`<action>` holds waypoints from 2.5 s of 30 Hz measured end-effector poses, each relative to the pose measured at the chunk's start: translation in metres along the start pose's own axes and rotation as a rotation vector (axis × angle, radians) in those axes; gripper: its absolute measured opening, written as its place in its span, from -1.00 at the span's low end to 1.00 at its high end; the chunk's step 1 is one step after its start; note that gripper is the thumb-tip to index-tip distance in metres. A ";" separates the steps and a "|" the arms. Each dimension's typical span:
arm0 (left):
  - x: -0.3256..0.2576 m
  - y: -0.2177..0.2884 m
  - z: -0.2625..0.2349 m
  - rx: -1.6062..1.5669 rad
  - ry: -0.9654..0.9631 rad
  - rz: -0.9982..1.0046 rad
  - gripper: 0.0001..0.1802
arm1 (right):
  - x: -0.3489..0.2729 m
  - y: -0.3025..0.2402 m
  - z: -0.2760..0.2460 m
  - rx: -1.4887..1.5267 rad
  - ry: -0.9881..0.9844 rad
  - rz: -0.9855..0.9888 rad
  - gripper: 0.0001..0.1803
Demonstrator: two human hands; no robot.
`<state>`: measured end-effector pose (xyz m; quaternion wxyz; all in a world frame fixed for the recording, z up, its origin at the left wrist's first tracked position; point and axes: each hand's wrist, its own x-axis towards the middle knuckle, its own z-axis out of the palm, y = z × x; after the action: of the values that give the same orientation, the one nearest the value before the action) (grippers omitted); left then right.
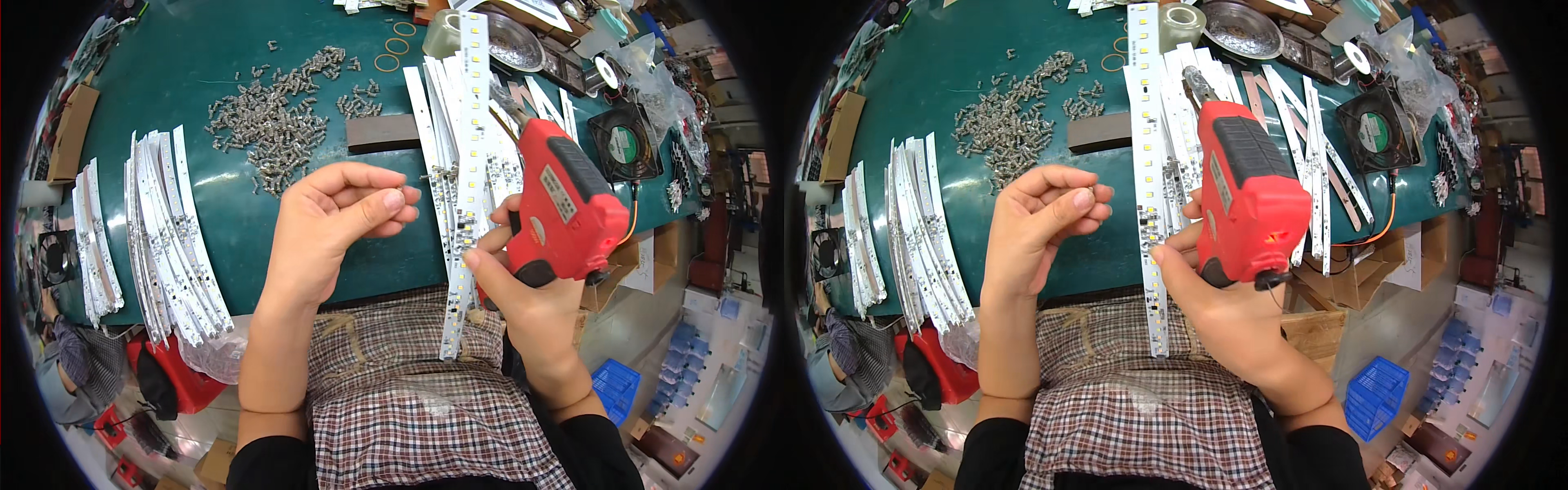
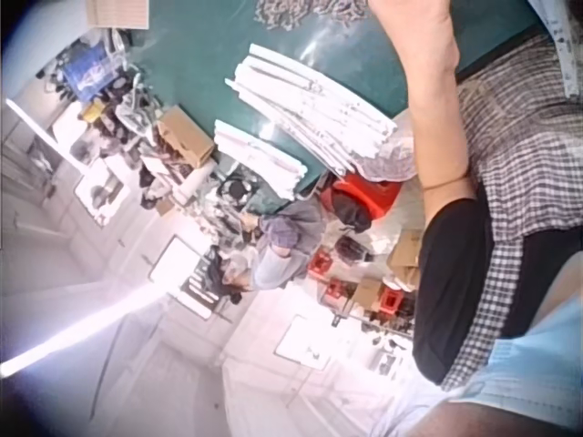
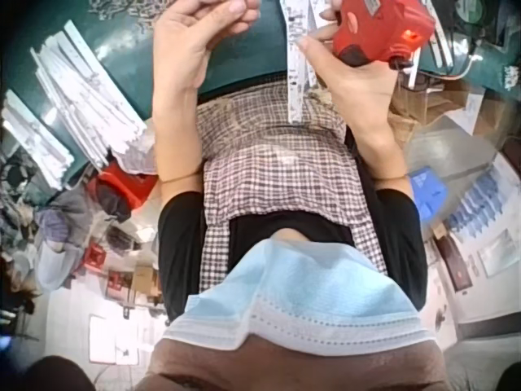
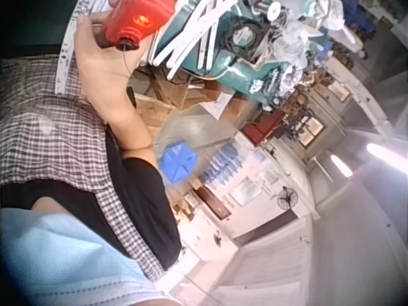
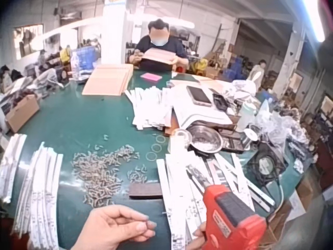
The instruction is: The person attaches small components onto LED light strips by hand and solders them in place using a soldering iron, repeatedly assembling the strips on the work table.
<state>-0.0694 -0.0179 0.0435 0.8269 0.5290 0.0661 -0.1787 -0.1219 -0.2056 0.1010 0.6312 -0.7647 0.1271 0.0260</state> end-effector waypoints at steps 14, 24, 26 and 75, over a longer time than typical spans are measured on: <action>-0.003 -0.010 0.014 -0.124 -0.019 -0.061 -0.79 | 0.007 0.013 0.011 0.023 -0.003 -0.006 -0.48; -0.002 -0.013 0.014 -0.099 -0.061 -0.069 -0.77 | 0.005 0.022 0.003 0.013 -0.084 -0.042 -0.48; -0.001 -0.014 0.015 -0.060 -0.047 -0.051 -0.78 | 0.004 0.023 0.003 0.014 -0.074 -0.072 -0.48; 0.029 -0.036 0.005 0.937 0.278 0.358 -0.81 | -0.035 0.051 -0.032 -0.209 -0.241 0.125 -0.84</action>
<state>-0.0561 -0.0426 0.0062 0.5023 0.8642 -0.0032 0.0272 -0.1708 -0.2395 0.0658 0.5562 -0.8080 0.0941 0.1698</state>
